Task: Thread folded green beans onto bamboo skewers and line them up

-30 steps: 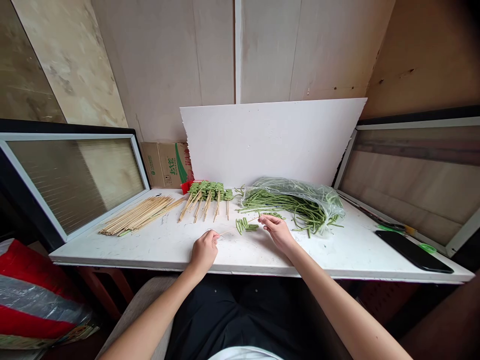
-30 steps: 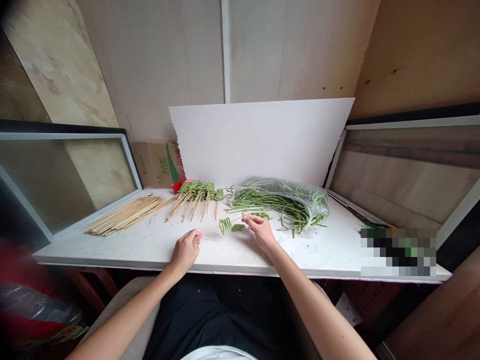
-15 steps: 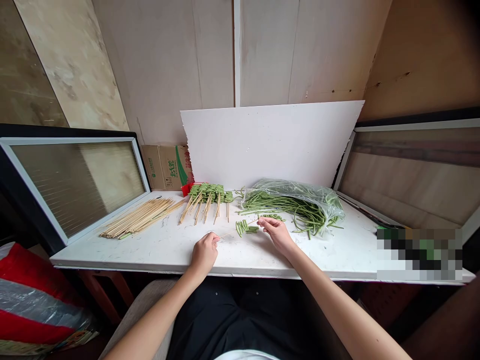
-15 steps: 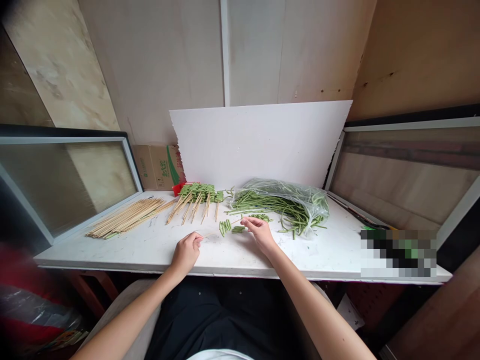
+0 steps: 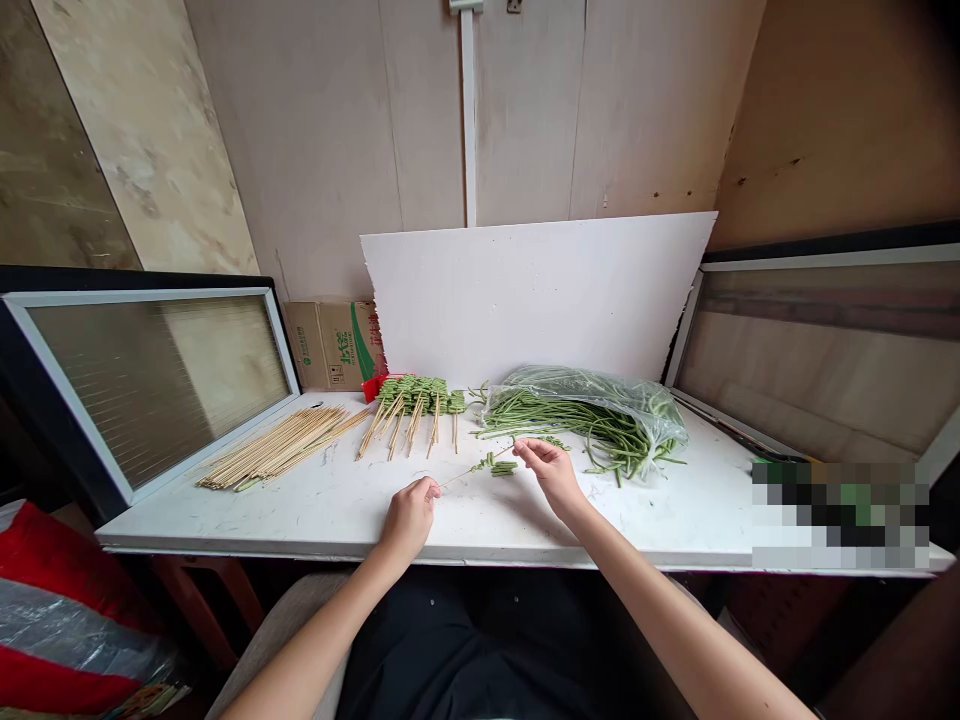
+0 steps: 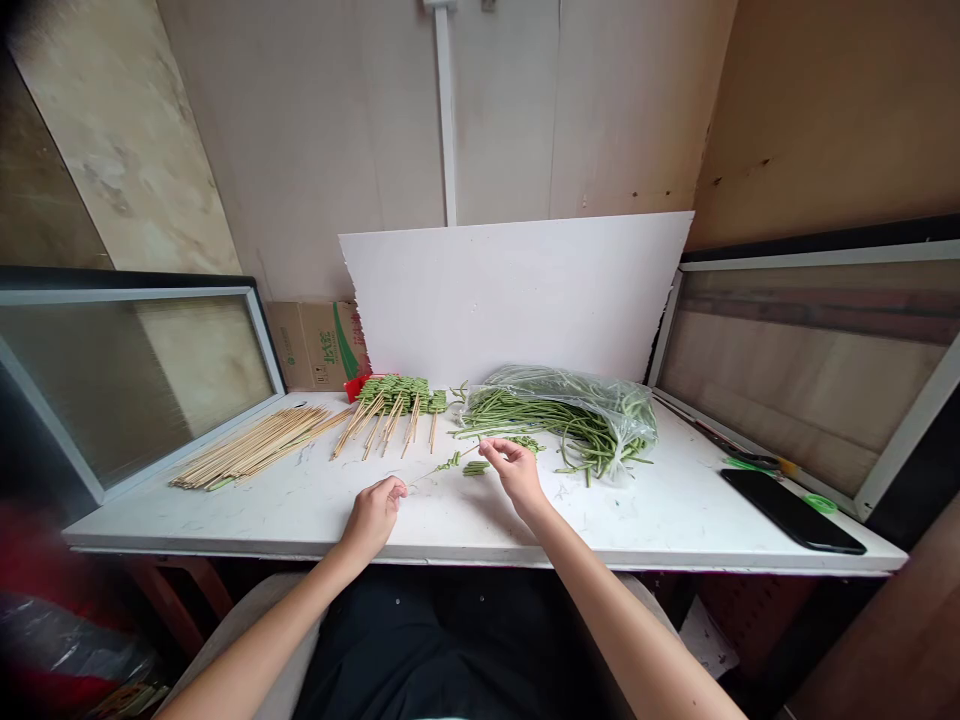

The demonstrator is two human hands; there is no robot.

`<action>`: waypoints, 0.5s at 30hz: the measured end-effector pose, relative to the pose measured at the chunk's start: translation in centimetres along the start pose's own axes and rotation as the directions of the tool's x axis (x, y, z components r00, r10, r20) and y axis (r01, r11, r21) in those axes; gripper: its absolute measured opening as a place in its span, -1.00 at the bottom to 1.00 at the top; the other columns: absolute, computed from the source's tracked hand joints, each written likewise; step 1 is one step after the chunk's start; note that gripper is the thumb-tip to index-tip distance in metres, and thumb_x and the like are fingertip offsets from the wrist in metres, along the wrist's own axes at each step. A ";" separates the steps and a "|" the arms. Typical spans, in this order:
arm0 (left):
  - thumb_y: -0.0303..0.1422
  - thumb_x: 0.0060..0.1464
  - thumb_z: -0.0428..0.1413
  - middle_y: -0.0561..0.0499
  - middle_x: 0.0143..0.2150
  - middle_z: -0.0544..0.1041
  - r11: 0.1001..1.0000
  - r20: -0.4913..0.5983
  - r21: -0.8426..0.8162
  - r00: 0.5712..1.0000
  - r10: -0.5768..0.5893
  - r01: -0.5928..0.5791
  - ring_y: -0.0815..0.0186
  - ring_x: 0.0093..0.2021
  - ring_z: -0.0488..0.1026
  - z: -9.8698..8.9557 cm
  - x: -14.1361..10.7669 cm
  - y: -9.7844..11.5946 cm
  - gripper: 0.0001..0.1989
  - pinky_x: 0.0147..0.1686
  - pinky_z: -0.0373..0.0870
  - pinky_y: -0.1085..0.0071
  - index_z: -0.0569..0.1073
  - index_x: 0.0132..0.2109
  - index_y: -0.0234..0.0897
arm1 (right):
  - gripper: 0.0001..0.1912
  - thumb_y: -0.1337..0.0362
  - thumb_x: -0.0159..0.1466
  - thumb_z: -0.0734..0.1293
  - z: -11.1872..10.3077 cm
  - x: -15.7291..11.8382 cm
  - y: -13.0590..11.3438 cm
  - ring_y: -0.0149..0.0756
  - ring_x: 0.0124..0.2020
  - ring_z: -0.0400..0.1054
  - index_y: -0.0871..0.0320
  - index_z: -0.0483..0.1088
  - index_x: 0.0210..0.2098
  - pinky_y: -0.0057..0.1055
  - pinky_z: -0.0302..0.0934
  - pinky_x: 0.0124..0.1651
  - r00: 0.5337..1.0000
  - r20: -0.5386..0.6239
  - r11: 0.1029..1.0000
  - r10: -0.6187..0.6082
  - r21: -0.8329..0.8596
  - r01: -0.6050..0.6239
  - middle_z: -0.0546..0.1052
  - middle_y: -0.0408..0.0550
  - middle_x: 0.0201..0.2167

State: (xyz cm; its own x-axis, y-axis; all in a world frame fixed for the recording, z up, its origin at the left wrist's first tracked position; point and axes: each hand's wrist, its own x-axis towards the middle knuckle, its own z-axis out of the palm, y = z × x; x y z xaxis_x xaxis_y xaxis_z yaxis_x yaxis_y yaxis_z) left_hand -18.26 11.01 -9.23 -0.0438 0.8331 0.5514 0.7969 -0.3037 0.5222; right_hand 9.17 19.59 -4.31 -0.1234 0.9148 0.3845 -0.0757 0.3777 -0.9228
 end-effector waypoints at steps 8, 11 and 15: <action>-0.73 0.07 -0.04 0.01 -0.33 0.63 1.000 0.045 0.014 0.999 -0.013 0.012 0.28 -0.29 0.58 -0.1 0.1 -0.1 -0.67 -0.26 0.39 0.44 0.50 -0.30 -0.24 | -0.59 -0.17 0.17 0.54 0.2 -0.1 0.5 -0.01 -0.08 0.48 0.05 0.64 -0.31 -0.18 0.32 -0.03 0.999 0.002 0.999 -0.039 0.026 0.039 0.66 0.05 -0.16; -0.73 0.08 -0.04 0.01 -0.34 0.62 1.000 0.051 0.018 0.999 -0.017 0.016 0.29 -0.31 0.56 0.0 0.1 -0.1 -0.67 -0.27 0.37 0.44 0.49 -0.31 -0.25 | -0.57 -0.20 0.17 0.52 0.3 -0.2 0.5 0.01 -0.08 0.48 0.05 0.63 -0.31 -0.19 0.33 -0.08 0.999 -0.005 0.999 -0.051 -0.011 0.051 0.66 0.06 -0.15; -0.72 0.10 -0.03 0.01 -0.36 0.60 1.000 0.054 0.016 0.998 -0.021 0.020 0.29 -0.32 0.55 0.0 0.1 -0.3 -0.68 -0.27 0.36 0.45 0.49 -0.32 -0.25 | -0.57 -0.20 0.19 0.51 0.4 -0.3 0.4 -0.02 -0.13 0.47 0.05 0.63 -0.31 -0.21 0.31 -0.13 0.998 -0.007 0.997 -0.066 -0.034 0.066 0.66 0.05 -0.16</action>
State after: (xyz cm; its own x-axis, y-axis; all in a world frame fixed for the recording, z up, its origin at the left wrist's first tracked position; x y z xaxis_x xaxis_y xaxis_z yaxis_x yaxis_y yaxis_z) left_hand -18.46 11.21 -9.34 -0.0282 0.8630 0.5044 0.8052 -0.2793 0.5231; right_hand 8.80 19.38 -4.76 -0.1113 0.8888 0.4445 -0.0499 0.4417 -0.8958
